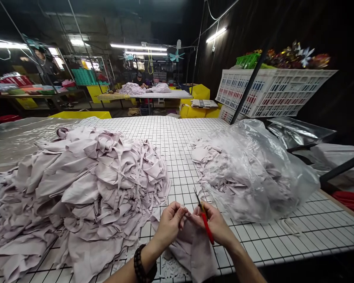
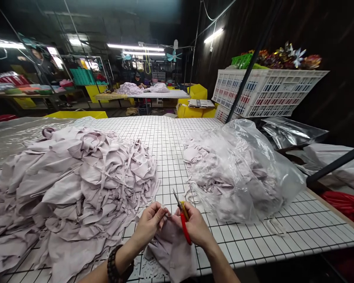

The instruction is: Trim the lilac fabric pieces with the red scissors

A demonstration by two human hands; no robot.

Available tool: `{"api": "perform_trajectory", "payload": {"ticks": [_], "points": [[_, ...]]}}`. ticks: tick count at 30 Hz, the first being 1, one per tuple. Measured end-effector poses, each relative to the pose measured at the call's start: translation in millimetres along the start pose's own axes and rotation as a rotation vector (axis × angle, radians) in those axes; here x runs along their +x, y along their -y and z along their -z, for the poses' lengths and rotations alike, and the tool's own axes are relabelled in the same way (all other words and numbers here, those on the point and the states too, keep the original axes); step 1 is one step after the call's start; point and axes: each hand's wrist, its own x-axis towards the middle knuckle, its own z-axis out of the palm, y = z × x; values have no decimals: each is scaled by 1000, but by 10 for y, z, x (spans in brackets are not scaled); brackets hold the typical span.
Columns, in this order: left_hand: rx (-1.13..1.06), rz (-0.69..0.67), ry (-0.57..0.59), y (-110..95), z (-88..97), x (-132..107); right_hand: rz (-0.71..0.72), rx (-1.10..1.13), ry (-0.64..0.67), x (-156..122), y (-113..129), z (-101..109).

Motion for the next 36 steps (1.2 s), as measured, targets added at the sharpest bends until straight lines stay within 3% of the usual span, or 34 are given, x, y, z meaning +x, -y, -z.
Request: {"api": "perform_trajectory", "payload": {"ticks": [4, 9, 19, 36], "points": [[140, -73, -19, -38, 38, -24, 23, -436, -27, -154, 148, 182], [263, -134, 3, -94, 54, -81, -20, -661, -69, -216, 224, 143], [394, -222, 51, -154, 56, -110, 12, -735, -87, -175, 233, 48], [345, -172, 123, -174, 79, -129, 57, -862, -96, -174, 137, 63]]}}
